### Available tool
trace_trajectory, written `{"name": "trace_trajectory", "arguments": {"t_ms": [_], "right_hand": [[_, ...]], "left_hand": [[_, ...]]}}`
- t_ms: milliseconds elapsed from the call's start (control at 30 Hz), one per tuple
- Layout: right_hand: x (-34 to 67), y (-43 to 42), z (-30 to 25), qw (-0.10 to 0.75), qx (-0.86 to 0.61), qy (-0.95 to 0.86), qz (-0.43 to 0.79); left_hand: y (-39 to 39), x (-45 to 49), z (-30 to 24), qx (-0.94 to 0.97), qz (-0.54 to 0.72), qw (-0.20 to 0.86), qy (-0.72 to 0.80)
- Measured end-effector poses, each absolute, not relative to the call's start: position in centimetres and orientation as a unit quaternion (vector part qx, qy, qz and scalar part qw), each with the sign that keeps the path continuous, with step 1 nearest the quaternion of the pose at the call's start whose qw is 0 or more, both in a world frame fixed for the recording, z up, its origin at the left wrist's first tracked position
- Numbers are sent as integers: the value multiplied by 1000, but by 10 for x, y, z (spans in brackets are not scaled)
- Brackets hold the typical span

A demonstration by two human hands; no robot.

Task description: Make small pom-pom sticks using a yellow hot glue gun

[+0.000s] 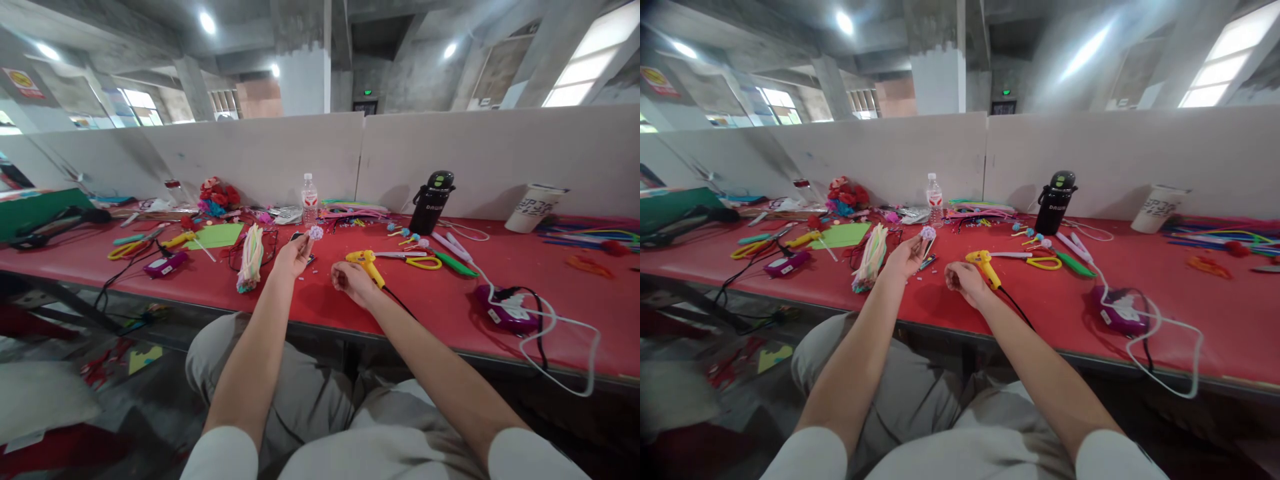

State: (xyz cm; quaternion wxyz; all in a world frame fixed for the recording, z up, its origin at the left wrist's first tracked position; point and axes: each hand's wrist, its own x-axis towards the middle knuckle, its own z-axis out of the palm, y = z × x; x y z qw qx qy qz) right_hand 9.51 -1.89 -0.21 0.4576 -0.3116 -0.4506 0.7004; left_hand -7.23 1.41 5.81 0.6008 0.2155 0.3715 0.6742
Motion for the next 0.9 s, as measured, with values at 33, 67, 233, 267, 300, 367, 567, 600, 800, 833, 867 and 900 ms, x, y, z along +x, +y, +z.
{"name": "trace_trajectory", "arguments": {"t_ms": [33, 67, 233, 267, 300, 367, 567, 600, 800, 833, 867, 900], "right_hand": [[95, -19, -2, 461, -311, -457, 695], [94, -19, -2, 469, -311, -463, 685], [92, -16, -2, 568, -321, -470, 595], [92, -15, -1, 585, -319, -471, 577], [93, -15, -1, 601, -316, -473, 562], [94, -15, 1, 620, -308, -483, 536], [96, -14, 3, 625, -297, -506, 515], [96, -14, 3, 623, -295, -509, 515], [96, -12, 1, 627, -303, -479, 534], [96, -12, 1, 628, -304, -469, 541], [96, -11, 1, 629, -303, -460, 550], [96, -11, 1, 629, -300, -451, 558]], "left_hand": [[13, -71, 59, 202, 677, 608, 361], [11, -71, 60, 192, 680, 615, 352], [5, -70, 59, 232, 673, 599, 368], [5, -70, 58, 251, 668, 592, 374], [4, -71, 58, 271, 665, 583, 379], [1, -71, 57, 308, 659, 565, 389], [-9, -68, 61, 382, 637, 513, 430], [-11, -67, 62, 388, 635, 505, 437], [-12, -65, 60, 439, 624, 476, 438], [-12, -65, 59, 451, 626, 468, 432], [-12, -65, 59, 463, 628, 458, 426], [-12, -65, 59, 474, 630, 448, 422]]}}
